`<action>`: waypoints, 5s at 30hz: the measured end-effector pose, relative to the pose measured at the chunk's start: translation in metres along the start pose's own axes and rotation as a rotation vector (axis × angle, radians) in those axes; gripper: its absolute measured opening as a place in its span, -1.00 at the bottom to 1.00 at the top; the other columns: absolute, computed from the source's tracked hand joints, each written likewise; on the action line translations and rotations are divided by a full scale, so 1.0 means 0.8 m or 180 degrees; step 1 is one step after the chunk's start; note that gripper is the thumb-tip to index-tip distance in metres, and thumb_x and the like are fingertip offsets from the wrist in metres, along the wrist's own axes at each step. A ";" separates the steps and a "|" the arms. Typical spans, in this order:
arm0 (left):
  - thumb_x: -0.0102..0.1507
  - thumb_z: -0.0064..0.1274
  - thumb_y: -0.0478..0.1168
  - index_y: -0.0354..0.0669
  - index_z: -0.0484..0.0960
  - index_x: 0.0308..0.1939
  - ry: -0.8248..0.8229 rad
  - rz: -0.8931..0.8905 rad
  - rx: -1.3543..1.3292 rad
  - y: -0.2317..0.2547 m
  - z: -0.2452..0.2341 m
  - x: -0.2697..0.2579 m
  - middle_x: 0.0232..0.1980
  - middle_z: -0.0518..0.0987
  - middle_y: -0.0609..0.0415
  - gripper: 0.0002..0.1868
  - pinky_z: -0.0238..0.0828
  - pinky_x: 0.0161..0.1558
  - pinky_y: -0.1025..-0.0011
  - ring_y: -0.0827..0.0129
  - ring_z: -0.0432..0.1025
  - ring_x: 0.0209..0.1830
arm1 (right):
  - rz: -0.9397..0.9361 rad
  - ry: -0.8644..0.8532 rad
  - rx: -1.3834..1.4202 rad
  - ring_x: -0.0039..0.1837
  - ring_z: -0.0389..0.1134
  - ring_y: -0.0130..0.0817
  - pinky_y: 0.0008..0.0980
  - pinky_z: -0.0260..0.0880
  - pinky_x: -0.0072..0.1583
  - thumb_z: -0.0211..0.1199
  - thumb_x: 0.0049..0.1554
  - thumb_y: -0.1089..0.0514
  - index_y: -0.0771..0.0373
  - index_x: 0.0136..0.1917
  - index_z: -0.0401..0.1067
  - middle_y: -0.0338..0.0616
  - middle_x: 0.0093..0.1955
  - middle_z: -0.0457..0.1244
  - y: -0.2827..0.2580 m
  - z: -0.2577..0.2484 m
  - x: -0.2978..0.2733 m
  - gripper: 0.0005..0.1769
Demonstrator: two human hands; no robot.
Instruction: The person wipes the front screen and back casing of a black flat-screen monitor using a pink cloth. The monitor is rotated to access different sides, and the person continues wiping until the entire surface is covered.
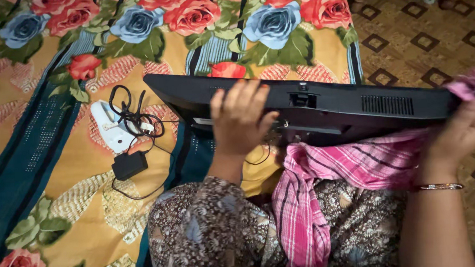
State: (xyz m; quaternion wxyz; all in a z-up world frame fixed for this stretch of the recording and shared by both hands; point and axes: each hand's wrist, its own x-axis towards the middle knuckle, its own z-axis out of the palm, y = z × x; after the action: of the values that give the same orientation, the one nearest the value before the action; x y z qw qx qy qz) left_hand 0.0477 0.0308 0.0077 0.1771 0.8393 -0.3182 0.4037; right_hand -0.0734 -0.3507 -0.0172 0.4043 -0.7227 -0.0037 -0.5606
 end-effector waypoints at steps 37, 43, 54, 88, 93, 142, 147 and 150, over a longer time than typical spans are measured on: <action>0.47 -0.49 0.27 -0.43 0.15 0.51 0.0394 -0.3576 -0.2871 -0.276 0.233 -0.166 0.61 0.18 -0.27 -0.17 -0.06 0.55 0.25 0.02 0.04 0.64 | 0.2342 0.0473 0.0387 0.68 -0.12 -0.27 -0.29 -0.18 0.62 -0.18 0.39 -0.36 0.24 0.65 -0.08 -0.17 0.70 -0.11 0.289 0.015 -0.090 -0.18; 0.42 -0.35 0.28 -0.39 0.14 0.52 0.0462 -0.3839 -0.2586 -0.291 0.282 -0.149 0.62 0.11 -0.22 -0.15 -0.11 0.52 0.25 0.04 -0.01 0.62 | 0.2185 0.0328 0.0596 0.53 0.11 -0.32 -0.28 0.07 0.56 -0.07 0.40 -0.32 0.22 0.49 0.17 -0.19 0.50 0.12 0.334 0.037 -0.089 -0.33; 0.30 -0.28 0.38 -0.18 0.43 0.37 -0.0629 -0.5300 -0.1815 -0.301 0.322 -0.096 0.48 0.33 -0.19 -0.17 0.16 0.39 0.07 -0.07 0.23 0.48 | 0.3057 0.0161 0.0045 -0.34 -0.01 -0.52 -0.39 -0.04 -0.31 -0.03 0.37 -0.38 0.12 0.21 0.31 -0.38 -0.27 0.06 0.390 0.090 -0.089 -0.45; 0.29 -0.32 0.47 -0.03 0.06 0.61 -0.2663 -0.2532 0.0143 -0.181 0.325 -0.181 0.69 -0.13 -0.14 -0.02 -0.42 0.48 -0.44 -0.16 -0.33 0.70 | 0.0916 -0.2980 -0.3188 0.70 -0.27 0.18 0.26 -0.33 0.56 -0.13 0.27 -0.42 0.27 0.63 0.02 0.29 0.68 -0.18 0.216 0.245 -0.187 -0.07; 0.26 -0.28 0.49 -0.07 0.04 0.60 -0.2790 -0.2261 0.0077 -0.114 0.304 -0.181 0.67 -0.19 -0.21 0.02 -0.45 0.43 -0.40 -0.17 -0.36 0.65 | 0.0501 -0.3449 -0.2995 0.72 -0.34 0.13 0.27 -0.39 0.57 -0.13 0.29 -0.35 0.24 0.66 -0.03 0.24 0.71 -0.23 0.139 0.269 -0.241 -0.11; 0.35 -0.36 0.47 -0.30 0.69 0.05 -0.2455 -0.3706 0.1061 -0.258 0.271 -0.200 0.14 0.57 -0.25 -0.11 0.36 0.13 -0.07 -0.15 0.41 0.20 | 0.4179 -0.2248 -0.3191 0.58 0.06 0.21 -0.04 -0.01 0.53 0.12 0.08 -0.63 0.59 0.46 0.24 0.46 0.54 0.07 0.393 0.038 -0.154 0.24; 0.31 -0.36 0.51 -0.27 0.58 0.20 -0.2513 -0.3818 0.0838 -0.240 0.271 -0.207 0.27 0.48 -0.25 -0.07 0.27 0.24 -0.11 -0.15 0.33 0.32 | 0.2048 -0.1758 -0.4450 0.31 0.25 0.34 0.25 0.25 0.18 0.33 -0.25 -0.54 0.43 0.35 0.27 0.37 0.29 0.21 0.290 0.099 -0.143 0.21; 0.30 -0.34 0.52 -0.31 0.45 0.34 -0.2536 -0.3686 0.0767 -0.232 0.274 -0.220 0.31 0.45 -0.26 -0.02 0.25 0.25 -0.14 -0.19 0.31 0.35 | 0.1359 -0.2801 -0.2605 0.34 0.35 0.12 0.01 0.34 0.37 0.25 0.25 -0.42 0.20 0.29 0.47 0.18 0.23 0.35 0.187 0.145 -0.132 -0.31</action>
State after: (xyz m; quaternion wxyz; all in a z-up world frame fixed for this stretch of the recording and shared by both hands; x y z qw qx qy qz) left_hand 0.2141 0.1141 -0.2731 0.1393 0.9709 0.1850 -0.0603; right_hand 0.0494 -0.3359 -0.1954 0.1590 -0.9661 0.1891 -0.0744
